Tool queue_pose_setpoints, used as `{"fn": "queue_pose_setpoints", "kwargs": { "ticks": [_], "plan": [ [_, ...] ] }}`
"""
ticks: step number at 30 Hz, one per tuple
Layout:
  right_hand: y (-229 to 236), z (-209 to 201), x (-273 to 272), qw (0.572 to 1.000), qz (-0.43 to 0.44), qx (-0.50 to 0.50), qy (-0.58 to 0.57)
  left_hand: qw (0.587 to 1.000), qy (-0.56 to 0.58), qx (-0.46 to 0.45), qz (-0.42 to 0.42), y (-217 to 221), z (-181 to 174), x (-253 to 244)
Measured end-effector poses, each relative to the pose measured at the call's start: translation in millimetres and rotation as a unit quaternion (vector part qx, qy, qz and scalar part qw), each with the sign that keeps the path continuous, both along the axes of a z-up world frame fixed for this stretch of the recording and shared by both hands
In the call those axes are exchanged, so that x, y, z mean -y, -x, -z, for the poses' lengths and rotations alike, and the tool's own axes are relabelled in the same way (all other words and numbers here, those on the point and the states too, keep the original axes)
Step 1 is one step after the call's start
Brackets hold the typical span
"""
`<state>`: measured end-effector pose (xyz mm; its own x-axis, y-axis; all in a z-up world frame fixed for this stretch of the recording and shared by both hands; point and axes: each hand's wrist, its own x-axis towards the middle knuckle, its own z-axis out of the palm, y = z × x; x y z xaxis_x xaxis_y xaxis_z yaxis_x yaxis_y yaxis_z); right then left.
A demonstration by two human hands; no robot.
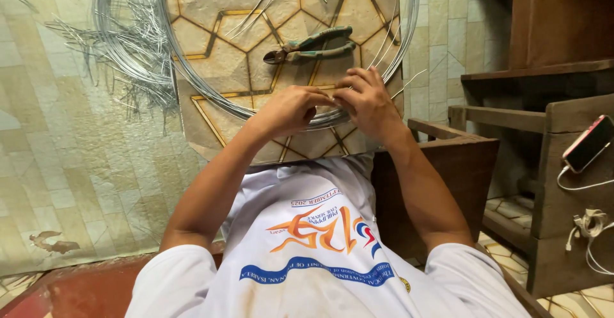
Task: Cutting and shaping small segments of metal wire from a coil using wire cutters
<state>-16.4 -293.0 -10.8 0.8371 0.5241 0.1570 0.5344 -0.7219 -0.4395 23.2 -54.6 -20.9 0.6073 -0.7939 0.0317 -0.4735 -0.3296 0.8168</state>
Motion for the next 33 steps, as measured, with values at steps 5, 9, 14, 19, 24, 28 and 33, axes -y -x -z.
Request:
{"fn": "queue_pose_setpoints", "kwargs": {
  "ticks": [5, 9, 14, 19, 24, 28, 33],
  "plan": [
    [1, 10, -13, 0.993, 0.025, 0.081, -0.081, 0.992, 0.048, -0.083, -0.079, -21, -35, -22],
    [7, 16, -22, 0.99, 0.053, 0.099, -0.088, 0.991, 0.039, -0.003, -0.126, -61, -53, -21],
    [7, 9, -26, 0.992, 0.055, 0.096, -0.068, 0.973, -0.07, 0.198, -0.095, -121, -24, 42],
    [5, -1, -29, 0.992, 0.053, 0.103, -0.05, 0.95, -0.106, 0.287, -0.062, -156, 30, 90],
    [7, 9, -28, 0.991, 0.059, 0.109, -0.051, 0.934, -0.106, 0.27, -0.21, -149, 17, 51],
    [9, 20, -29, 0.992, 0.072, 0.105, -0.017, 0.886, -0.174, 0.21, -0.375, -151, 42, 4],
    [14, 19, -34, 0.986, 0.088, 0.14, 0.002, 0.854, -0.308, 0.34, -0.246, -151, 66, -16]
  ]
}}
